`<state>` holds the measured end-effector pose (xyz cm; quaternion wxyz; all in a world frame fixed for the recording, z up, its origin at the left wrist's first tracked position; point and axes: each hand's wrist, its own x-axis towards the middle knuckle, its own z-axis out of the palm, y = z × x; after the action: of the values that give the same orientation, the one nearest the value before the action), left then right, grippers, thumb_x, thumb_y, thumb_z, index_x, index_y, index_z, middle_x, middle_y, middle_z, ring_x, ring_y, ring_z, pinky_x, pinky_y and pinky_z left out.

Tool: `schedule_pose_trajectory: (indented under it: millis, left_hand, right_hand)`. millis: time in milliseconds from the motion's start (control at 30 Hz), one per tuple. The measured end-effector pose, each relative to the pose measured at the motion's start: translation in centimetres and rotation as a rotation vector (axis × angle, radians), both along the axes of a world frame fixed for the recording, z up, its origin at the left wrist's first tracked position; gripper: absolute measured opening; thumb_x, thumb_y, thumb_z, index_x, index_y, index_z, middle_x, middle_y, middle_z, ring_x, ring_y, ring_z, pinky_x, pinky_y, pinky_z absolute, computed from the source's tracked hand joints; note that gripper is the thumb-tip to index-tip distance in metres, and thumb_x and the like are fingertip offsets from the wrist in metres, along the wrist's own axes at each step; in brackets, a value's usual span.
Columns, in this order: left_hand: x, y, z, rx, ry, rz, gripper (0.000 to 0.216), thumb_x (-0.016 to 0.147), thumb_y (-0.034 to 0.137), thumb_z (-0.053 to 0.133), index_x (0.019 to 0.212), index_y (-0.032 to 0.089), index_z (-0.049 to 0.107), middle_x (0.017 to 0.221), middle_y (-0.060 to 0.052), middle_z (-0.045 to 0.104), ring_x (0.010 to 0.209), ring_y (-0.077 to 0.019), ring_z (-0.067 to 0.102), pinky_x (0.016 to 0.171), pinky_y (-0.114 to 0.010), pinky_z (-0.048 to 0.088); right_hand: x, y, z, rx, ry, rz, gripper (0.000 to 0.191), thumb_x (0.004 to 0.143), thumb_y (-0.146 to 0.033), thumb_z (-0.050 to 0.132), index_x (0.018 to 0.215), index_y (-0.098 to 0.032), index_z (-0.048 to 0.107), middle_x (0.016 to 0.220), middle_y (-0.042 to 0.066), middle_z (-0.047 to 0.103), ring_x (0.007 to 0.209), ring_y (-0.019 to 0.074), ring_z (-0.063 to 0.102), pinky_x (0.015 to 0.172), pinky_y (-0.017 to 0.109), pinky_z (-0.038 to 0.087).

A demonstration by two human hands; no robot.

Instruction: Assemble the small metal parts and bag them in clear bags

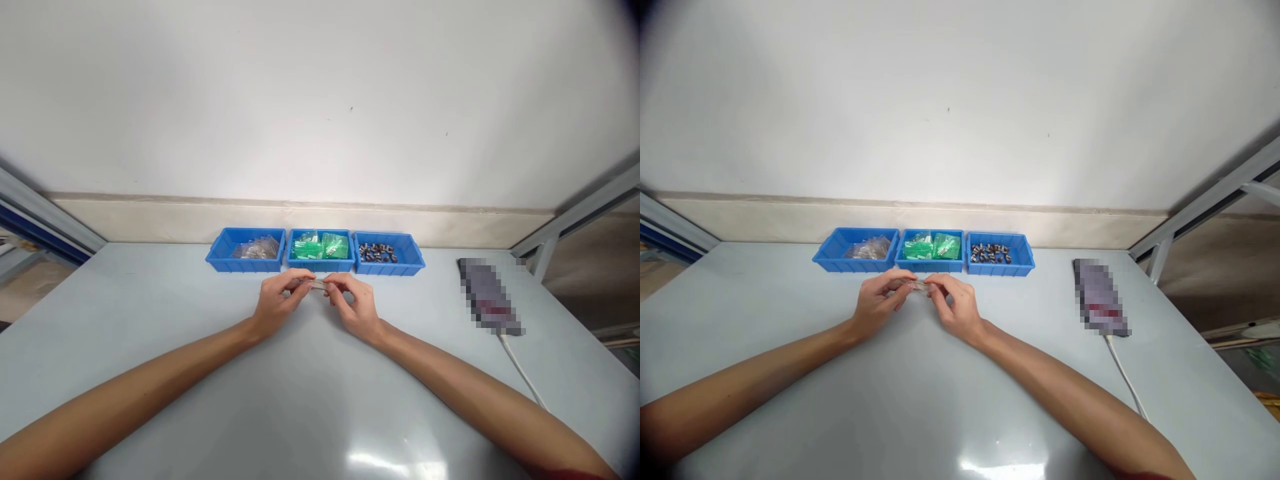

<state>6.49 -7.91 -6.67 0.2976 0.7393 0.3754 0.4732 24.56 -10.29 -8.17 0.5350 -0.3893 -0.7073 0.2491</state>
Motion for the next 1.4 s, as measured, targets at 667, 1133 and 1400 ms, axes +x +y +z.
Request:
schedule_pose_trajectory:
  millis: [667, 1133, 1400]
  left_hand:
    - [-0.14, 0.09, -0.4, 0.059, 0.027, -0.016, 0.013, 0.086, 0.026, 0.061, 0.094, 0.018, 0.067, 0.072, -0.001, 0.072, 0.06, -0.01, 0.063, 0.056, -0.018, 0.047]
    - [-0.13, 0.08, -0.38, 0.052, 0.054, -0.002, 0.014, 0.086, 0.03, 0.062, 0.09, 0.018, 0.067, 0.064, 0.002, 0.068, 0.054, -0.0085, 0.059, 0.052, -0.017, 0.044]
    - [-0.19, 0.14, -0.61, 0.175, 0.053, 0.018, 0.012, 0.088, 0.025, 0.06, 0.088, 0.018, 0.07, 0.077, -0.003, 0.071, 0.062, -0.0101, 0.061, 0.055, -0.019, 0.045]
  right_hand:
    - [-0.14, 0.05, 0.33, -0.036, -0.045, -0.022, 0.011, 0.09, -0.027, 0.053, 0.09, -0.019, 0.06, 0.078, 0.003, 0.064, 0.065, 0.013, 0.057, 0.061, 0.025, 0.048]
    - [-0.06, 0.1, 0.41, -0.024, -0.067, 0.01, 0.012, 0.091, -0.024, 0.049, 0.09, -0.019, 0.06, 0.077, 0.002, 0.063, 0.062, 0.0125, 0.056, 0.059, 0.025, 0.047]
    - [0.06, 0.0, 0.12, 0.021, -0.073, 0.033, 0.017, 0.094, -0.021, 0.043, 0.094, -0.021, 0.06, 0.078, 0.003, 0.061, 0.067, 0.0138, 0.057, 0.061, 0.026, 0.048]
